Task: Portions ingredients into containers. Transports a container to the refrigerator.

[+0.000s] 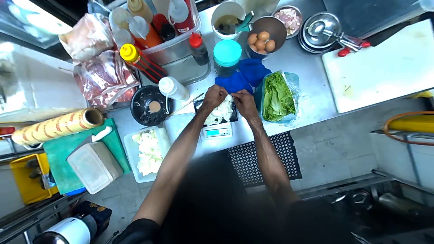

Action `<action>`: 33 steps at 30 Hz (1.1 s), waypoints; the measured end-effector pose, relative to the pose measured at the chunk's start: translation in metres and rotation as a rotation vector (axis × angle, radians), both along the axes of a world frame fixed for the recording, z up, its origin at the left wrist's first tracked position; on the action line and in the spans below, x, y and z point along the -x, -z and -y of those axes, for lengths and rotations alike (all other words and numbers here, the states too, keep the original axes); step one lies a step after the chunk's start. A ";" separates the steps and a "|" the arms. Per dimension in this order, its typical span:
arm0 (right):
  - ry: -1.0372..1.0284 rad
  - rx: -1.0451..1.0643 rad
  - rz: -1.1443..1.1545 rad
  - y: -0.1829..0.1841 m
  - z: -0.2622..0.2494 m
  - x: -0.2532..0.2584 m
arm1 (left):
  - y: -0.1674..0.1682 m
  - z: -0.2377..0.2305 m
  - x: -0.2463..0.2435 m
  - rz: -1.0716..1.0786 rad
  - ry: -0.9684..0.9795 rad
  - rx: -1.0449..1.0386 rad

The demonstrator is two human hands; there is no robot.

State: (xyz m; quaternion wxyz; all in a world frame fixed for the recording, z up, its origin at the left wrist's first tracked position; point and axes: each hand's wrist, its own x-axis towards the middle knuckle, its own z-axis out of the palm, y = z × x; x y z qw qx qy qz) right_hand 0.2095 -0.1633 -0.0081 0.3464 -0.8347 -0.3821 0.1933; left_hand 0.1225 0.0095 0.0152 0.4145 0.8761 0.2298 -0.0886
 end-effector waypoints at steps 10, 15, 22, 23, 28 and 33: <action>0.036 0.015 0.068 -0.007 0.009 0.010 | -0.101 -0.019 0.200 0.302 -0.422 0.214; 0.183 -0.212 -0.276 -0.066 0.037 0.086 | -0.093 -0.037 0.377 0.438 -0.919 0.109; -0.121 0.332 -0.710 -0.002 0.063 0.239 | -0.055 -0.015 0.519 -0.089 -1.211 -0.085; -0.145 0.397 -0.622 0.005 0.060 0.253 | -0.045 -0.015 0.525 -0.122 -1.190 -0.048; -0.041 0.460 -0.245 0.028 0.034 0.292 | -0.006 -0.017 0.531 -0.149 -0.969 0.100; 0.081 0.457 -0.251 0.034 0.034 0.317 | 0.013 -0.020 0.551 -0.103 -0.775 0.124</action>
